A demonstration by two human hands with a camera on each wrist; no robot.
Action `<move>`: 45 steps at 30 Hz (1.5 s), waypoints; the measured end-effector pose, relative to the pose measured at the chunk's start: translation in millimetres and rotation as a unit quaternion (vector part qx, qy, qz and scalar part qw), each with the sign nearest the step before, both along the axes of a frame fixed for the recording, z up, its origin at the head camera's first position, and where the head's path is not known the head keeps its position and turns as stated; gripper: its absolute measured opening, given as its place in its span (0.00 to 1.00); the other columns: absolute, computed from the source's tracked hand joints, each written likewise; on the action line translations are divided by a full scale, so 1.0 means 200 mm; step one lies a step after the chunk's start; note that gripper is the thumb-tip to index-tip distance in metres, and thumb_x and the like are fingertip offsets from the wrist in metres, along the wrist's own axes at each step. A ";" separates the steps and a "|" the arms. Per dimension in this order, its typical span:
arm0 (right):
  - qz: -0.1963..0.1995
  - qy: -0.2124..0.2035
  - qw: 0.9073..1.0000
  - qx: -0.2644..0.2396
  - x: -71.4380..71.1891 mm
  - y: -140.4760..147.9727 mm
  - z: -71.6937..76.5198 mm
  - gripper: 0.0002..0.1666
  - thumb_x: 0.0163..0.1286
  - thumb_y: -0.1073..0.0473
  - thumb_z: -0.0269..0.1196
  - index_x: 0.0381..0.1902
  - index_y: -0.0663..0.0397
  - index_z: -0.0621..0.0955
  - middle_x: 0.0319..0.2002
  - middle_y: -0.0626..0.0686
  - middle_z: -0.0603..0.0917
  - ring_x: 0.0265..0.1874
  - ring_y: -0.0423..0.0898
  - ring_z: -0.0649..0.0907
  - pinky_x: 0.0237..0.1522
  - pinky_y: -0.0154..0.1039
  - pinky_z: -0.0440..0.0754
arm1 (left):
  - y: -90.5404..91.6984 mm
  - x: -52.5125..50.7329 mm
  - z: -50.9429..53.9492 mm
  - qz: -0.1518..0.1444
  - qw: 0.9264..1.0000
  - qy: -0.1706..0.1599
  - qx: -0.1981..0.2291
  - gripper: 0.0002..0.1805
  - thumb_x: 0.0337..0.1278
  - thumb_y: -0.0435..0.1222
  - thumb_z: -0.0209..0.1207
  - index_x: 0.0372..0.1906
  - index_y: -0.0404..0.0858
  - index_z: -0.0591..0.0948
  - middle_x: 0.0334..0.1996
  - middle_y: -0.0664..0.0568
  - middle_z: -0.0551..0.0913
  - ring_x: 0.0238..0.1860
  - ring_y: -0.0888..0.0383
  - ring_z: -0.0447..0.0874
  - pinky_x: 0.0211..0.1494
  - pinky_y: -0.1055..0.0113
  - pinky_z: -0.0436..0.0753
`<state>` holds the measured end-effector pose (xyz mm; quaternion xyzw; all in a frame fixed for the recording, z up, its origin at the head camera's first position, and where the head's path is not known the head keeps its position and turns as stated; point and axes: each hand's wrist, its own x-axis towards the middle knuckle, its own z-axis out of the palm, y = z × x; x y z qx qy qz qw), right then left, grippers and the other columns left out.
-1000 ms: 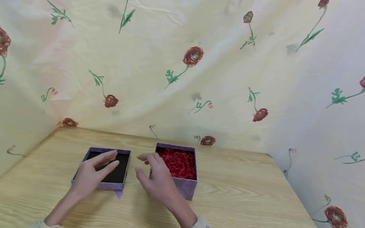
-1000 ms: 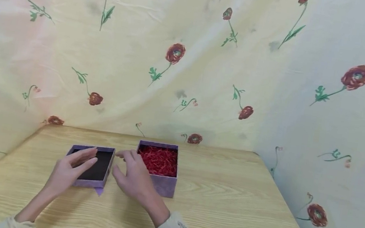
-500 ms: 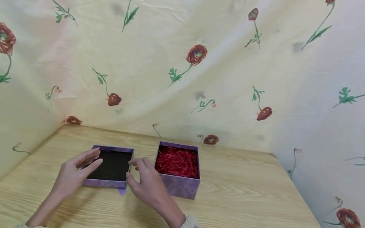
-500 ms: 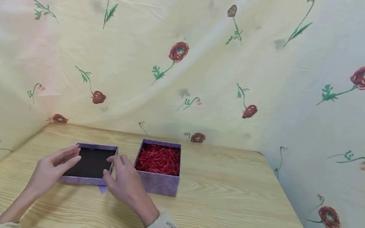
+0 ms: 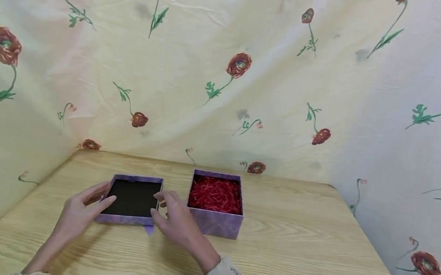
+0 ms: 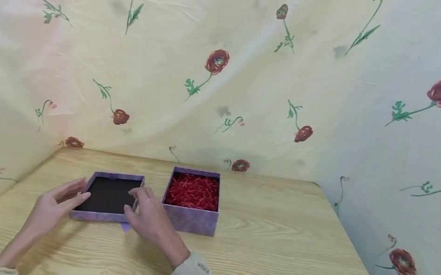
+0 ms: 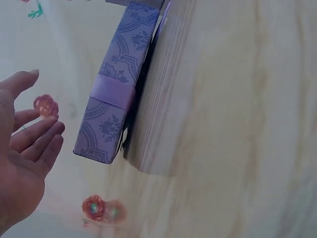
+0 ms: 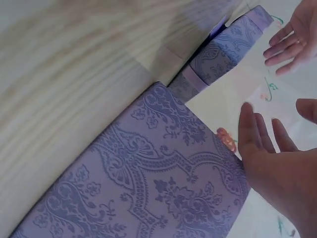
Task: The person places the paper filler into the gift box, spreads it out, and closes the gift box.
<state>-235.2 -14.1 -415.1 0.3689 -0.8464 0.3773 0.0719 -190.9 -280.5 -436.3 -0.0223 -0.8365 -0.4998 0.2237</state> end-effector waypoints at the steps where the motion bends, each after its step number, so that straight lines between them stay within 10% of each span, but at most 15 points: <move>1: 0.002 -0.020 1.000 -0.007 -0.01 0.00 0.00 0.20 0.78 0.58 0.63 0.63 0.58 0.78 0.56 0.55 0.80 0.53 0.50 0.84 0.48 0.33 0.82 | -0.01 0.00 -0.01 0.002 1.000 -0.008 0.000 0.30 0.71 0.43 0.66 0.71 0.33 0.76 0.64 0.38 0.79 0.55 0.76 0.77 0.56 0.81 0.76; 5: 0.003 -0.088 0.996 -0.011 -0.03 -0.01 -0.01 0.23 0.75 0.59 0.65 0.64 0.61 0.77 0.56 0.57 0.81 0.53 0.52 0.84 0.48 0.34 0.83 | -0.04 0.02 -0.02 0.007 0.999 -0.034 -0.013 0.33 0.71 0.47 0.65 0.73 0.34 0.75 0.66 0.39 0.78 0.57 0.75 0.76 0.53 0.84 0.75; 10: -0.004 -0.159 0.987 0.003 -0.05 -0.04 -0.02 0.31 0.72 0.62 0.68 0.68 0.69 0.73 0.57 0.63 0.81 0.55 0.57 0.84 0.51 0.39 0.84 | -0.07 0.02 -0.02 -0.004 0.998 -0.054 -0.024 0.36 0.71 0.49 0.65 0.75 0.33 0.72 0.68 0.40 0.76 0.66 0.46 0.76 0.50 0.86 0.74; 18: -0.032 -0.185 0.982 0.037 -0.07 -0.07 -0.04 0.38 0.69 0.62 0.71 0.71 0.71 0.70 0.63 0.69 0.78 0.60 0.60 0.82 0.58 0.46 0.82 | -0.11 0.03 -0.04 -0.030 0.995 -0.085 -0.035 0.41 0.69 0.48 0.67 0.77 0.31 0.67 0.69 0.32 0.73 0.67 0.31 0.72 0.49 0.81 0.77; 26: -0.011 -0.204 0.978 0.033 -0.10 -0.10 -0.05 0.33 0.69 0.65 0.70 0.69 0.69 0.73 0.61 0.64 0.81 0.61 0.57 0.81 0.59 0.44 0.81 | -0.16 0.04 -0.08 -0.055 0.989 -0.121 -0.068 0.46 0.70 0.48 0.66 0.78 0.24 0.59 0.71 0.28 0.67 0.68 0.29 0.69 0.63 0.45 0.75; 37: -0.013 -0.203 0.977 0.058 -0.14 -0.13 -0.07 0.26 0.66 0.66 0.72 0.61 0.65 0.79 0.45 0.56 0.85 0.41 0.45 0.80 0.42 0.36 0.81 | -0.17 0.04 -0.11 -0.061 0.984 -0.140 -0.089 0.45 0.68 0.44 0.68 0.74 0.19 0.61 0.68 0.25 0.69 0.64 0.30 0.75 0.60 0.55 0.80; 45: -0.021 -0.192 0.980 0.053 -0.16 -0.15 -0.10 0.27 0.66 0.66 0.73 0.62 0.65 0.81 0.50 0.57 0.87 0.36 0.42 0.77 0.40 0.34 0.78 | -0.17 0.02 -0.13 -0.063 0.986 -0.129 -0.087 0.39 0.68 0.40 0.68 0.72 0.19 0.67 0.63 0.25 0.75 0.59 0.34 0.81 0.47 0.76 0.79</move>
